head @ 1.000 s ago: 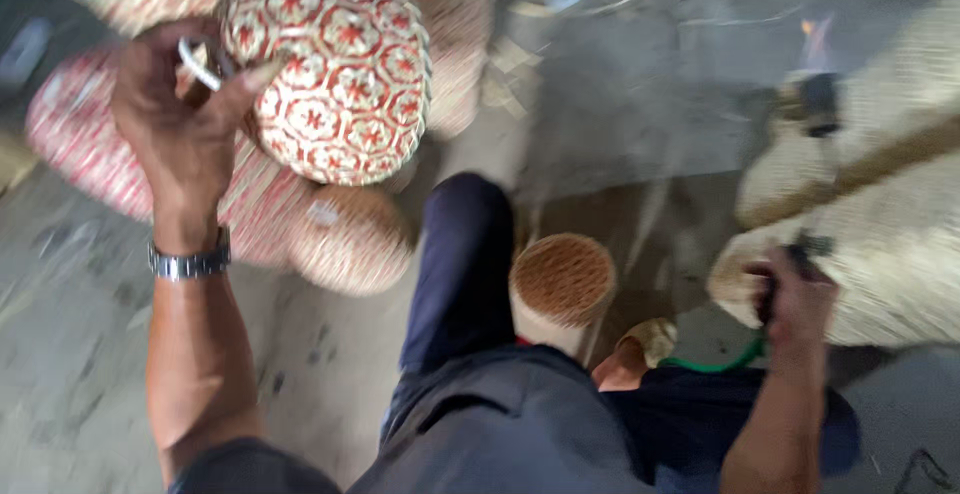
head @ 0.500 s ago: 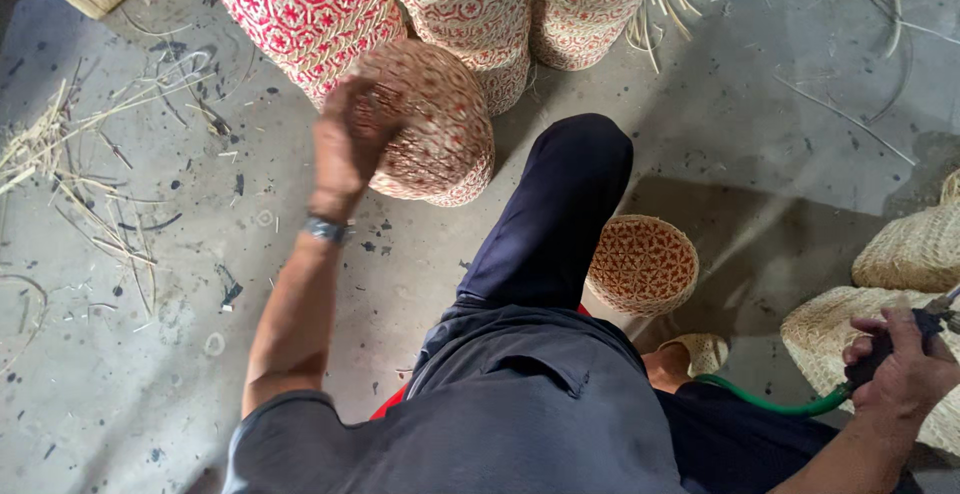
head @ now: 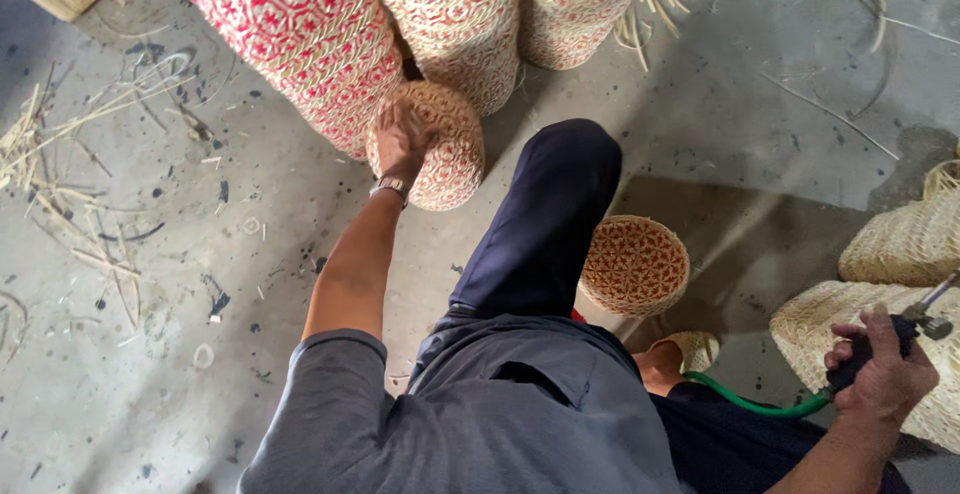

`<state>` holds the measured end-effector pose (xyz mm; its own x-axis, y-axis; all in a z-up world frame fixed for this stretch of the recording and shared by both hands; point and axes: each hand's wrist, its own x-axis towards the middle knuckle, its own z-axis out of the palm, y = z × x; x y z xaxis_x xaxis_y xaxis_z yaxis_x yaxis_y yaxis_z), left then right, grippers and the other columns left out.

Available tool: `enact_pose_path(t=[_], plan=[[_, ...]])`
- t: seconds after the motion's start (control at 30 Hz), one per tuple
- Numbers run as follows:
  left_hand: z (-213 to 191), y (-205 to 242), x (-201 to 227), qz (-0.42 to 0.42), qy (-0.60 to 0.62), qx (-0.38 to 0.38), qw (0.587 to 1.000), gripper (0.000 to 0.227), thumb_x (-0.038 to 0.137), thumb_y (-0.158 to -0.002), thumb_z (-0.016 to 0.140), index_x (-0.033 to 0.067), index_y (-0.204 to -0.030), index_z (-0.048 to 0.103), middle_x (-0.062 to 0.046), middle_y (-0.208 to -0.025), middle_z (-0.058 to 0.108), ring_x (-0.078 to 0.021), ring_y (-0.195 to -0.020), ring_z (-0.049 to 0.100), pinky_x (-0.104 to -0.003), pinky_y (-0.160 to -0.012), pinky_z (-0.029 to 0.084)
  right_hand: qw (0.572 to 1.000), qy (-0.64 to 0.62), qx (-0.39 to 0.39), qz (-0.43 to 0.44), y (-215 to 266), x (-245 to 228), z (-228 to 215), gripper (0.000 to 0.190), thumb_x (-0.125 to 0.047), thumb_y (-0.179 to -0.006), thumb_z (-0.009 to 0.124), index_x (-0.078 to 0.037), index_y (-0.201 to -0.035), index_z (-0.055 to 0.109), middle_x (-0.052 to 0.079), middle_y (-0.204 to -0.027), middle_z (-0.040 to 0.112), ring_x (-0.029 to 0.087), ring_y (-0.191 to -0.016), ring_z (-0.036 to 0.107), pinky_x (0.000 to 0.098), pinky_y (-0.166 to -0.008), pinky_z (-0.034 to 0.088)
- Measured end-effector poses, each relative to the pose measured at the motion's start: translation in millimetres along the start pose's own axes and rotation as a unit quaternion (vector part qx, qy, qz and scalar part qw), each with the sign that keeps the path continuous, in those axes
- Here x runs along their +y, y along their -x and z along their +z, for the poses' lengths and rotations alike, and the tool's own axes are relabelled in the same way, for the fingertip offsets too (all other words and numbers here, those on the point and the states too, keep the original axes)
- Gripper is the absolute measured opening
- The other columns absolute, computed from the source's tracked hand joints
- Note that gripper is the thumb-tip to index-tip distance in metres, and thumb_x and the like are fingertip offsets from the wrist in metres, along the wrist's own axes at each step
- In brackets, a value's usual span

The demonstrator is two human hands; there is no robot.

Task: The person uses a blowtorch to singe the edges and outer surface of small, round, woven bamboo baskets held by hand.

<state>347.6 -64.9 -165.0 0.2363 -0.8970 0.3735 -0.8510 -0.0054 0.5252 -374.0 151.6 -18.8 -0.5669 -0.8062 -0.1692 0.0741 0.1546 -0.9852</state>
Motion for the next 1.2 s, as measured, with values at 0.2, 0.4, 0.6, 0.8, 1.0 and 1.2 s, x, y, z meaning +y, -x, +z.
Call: enact_pose_path(t=[0.2,0.4,0.6,0.8,1.0,1.2], plan=[[-35.1,-1.4,59.2,0.019,-0.12,0.031,0.992,0.086,0.048,-0.086,0.082,0.0026,-0.148,0.044,-0.025,-0.151,0.042,-0.0432,-0.138,0.038,-0.068,-0.11,0.018,1.0,-0.013,0.012,0.02,4.6,-7.6,10.5,0.021,-0.02,-0.109,0.076,-0.009,-0.108,0.058,0.012,-0.086,0.066,0.013,-0.058,0.053,0.0292,-0.048,0.043],[-49.6,1.7,218.3,0.163,0.101,0.079,0.978,0.064,0.027,-0.1,0.082,0.0021,-0.149,0.048,-0.026,-0.148,0.054,-0.0429,-0.141,0.05,-0.049,-0.12,0.041,0.999,0.023,0.045,0.004,16.1,-15.8,34.3,0.021,-0.017,-0.099,0.076,-0.002,-0.087,0.068,0.009,-0.075,0.067,0.011,-0.054,0.057,0.0287,-0.046,0.046],[105.6,90.0,331.3,0.198,0.297,-0.443,0.822,0.061,0.036,-0.092,0.075,0.0058,-0.141,0.057,-0.016,-0.127,0.07,-0.0252,-0.111,0.068,-0.041,-0.092,0.058,0.998,-0.006,0.045,0.037,18.7,-19.2,49.2,0.026,-0.025,-0.091,0.076,-0.008,-0.073,0.066,0.001,-0.061,0.06,0.008,-0.045,0.052,0.0255,-0.04,0.038],[172.6,224.0,306.1,0.335,0.044,-0.641,0.689,0.106,0.058,-0.087,0.082,0.0012,-0.155,0.025,-0.029,-0.159,0.032,-0.043,-0.14,0.033,-0.052,-0.111,0.032,0.99,0.066,0.095,0.084,18.4,-12.6,55.2,0.041,-0.038,-0.088,0.079,-0.006,-0.066,0.066,0.003,-0.051,0.055,0.011,-0.038,0.046,0.0286,-0.035,0.034],[178.4,235.6,294.0,0.312,0.093,-0.566,0.757,0.019,0.02,-0.09,0.061,0.0074,-0.1,0.07,-0.02,-0.101,0.069,-0.0422,-0.099,0.065,-0.053,-0.085,0.052,0.993,0.062,0.075,0.062,8.8,8.3,64.5,0.039,-0.034,-0.089,0.077,-0.007,-0.066,0.061,-0.001,-0.053,0.058,0.01,-0.038,0.048,0.0298,-0.035,0.037],[191.2,200.5,337.3,0.098,0.213,-0.504,0.831,0.026,0.03,-0.098,0.063,0.0048,-0.091,0.065,-0.017,-0.085,0.068,-0.0329,-0.081,0.065,-0.049,-0.073,0.051,0.979,0.163,0.058,0.103,-1.7,60.5,86.8,0.047,-0.035,-0.085,0.083,-0.006,-0.063,0.053,0.003,-0.051,0.051,0.015,-0.039,0.048,0.0359,-0.038,0.042]])
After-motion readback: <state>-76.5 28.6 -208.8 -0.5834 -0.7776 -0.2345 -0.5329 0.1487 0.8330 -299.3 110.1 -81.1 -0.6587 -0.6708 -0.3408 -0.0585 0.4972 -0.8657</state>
